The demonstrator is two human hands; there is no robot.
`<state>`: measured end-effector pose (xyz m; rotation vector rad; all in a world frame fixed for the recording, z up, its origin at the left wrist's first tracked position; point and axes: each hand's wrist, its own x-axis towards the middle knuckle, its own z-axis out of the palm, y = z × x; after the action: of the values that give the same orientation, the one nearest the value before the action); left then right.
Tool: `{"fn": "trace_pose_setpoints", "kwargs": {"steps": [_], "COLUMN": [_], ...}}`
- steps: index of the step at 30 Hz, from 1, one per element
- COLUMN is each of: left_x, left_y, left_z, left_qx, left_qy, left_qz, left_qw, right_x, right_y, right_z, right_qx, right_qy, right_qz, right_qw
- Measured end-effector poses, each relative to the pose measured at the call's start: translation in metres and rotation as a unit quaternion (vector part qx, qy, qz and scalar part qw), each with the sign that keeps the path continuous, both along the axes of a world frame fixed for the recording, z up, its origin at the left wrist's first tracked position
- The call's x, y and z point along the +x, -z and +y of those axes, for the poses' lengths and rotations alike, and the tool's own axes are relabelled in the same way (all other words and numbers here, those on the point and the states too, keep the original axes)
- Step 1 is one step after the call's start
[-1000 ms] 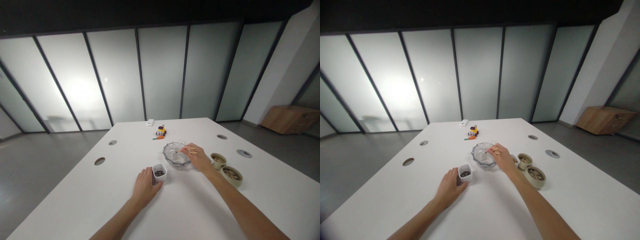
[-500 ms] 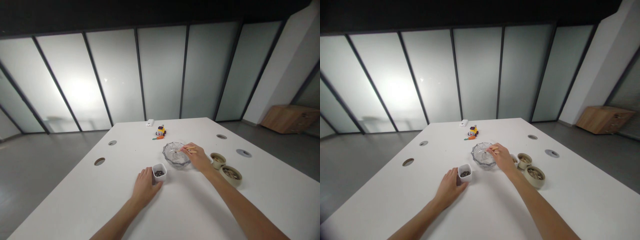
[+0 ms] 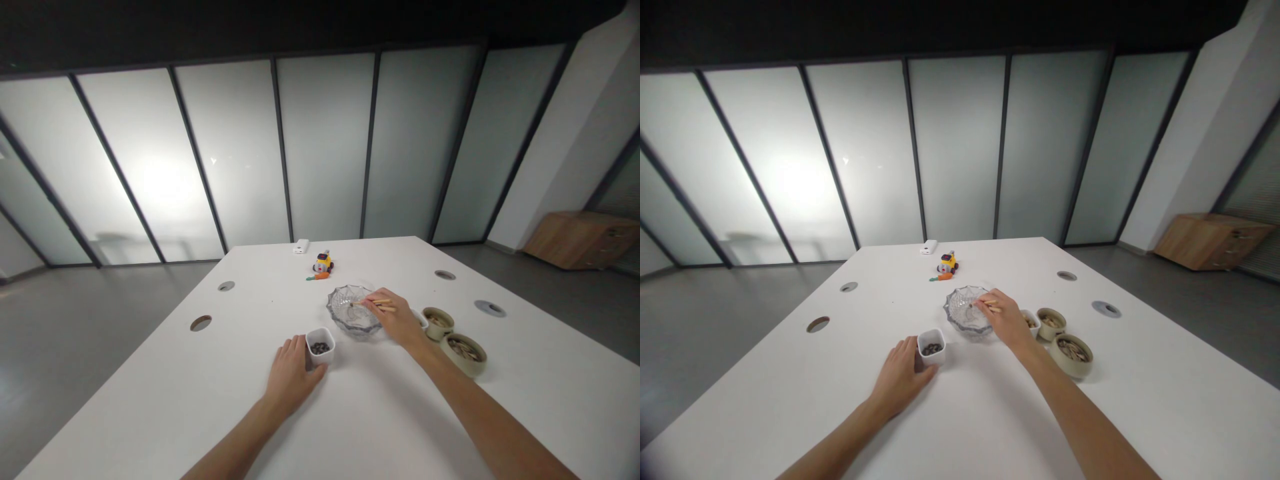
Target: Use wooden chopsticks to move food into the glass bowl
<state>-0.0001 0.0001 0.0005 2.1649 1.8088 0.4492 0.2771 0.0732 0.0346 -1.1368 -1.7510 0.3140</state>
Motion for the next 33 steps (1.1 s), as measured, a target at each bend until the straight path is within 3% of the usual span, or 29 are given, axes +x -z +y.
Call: {"fn": "trace_pose_setpoints", "kwargs": {"steps": [20,33], "left_x": [0.001,0.000], "left_y": [0.000,0.002], "left_z": [0.000,0.001], "left_qx": [-0.004,-0.003], "left_qy": [0.000,0.003], "left_qz": [0.000,-0.005], "left_qw": [1.000,1.000], "right_x": [-0.001,0.022], "right_y": [0.007,-0.012], "right_z": [0.000,0.011], "right_qx": [0.043,0.066], "right_qy": [0.001,0.096], "right_qz": [-0.048,-0.120], "right_qw": [0.998,0.986]}}
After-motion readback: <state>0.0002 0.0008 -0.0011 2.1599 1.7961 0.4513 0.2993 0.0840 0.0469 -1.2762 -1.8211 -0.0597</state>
